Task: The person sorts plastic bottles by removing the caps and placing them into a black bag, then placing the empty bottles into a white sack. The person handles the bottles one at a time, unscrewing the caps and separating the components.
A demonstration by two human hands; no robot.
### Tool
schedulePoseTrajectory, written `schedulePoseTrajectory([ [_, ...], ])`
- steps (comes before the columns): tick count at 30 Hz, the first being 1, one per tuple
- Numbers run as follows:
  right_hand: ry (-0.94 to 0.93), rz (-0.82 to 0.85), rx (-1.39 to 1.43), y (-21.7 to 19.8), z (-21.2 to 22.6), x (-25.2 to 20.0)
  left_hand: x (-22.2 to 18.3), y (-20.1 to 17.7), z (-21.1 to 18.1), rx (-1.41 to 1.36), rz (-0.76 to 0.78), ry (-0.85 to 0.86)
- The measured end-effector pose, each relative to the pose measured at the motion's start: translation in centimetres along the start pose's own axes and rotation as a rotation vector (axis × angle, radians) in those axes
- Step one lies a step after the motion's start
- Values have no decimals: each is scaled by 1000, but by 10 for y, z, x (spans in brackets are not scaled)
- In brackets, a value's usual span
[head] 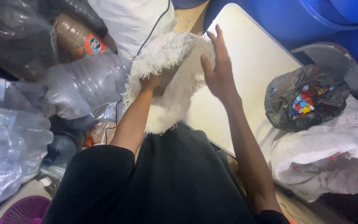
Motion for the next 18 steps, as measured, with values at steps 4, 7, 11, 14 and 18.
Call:
schedulePoseTrajectory([
  [4,92,-42,18,1,18,-45,-14,-15,-7,30,-32,241],
  [7,160,-83,17,-4,9,-77,-26,-21,-1,-125,-94,253],
  [11,306,-127,107,-6,-17,-99,-28,-6,-11,207,189,155],
  [14,332,-127,162,0,-21,-104,-35,-16,-20,311,149,190],
  [18,333,-89,215,13,-25,-113,-50,-6,-12,154,206,53],
])
Point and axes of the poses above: each hand's wrist, its own x-axis towards the middle knuckle, its own y-axis out of the palm, z = x × y, the point moved 10 cm from there along x, towards the middle knuckle, and after that the axes turned 4 degrees about z, right-handed, at the moved point
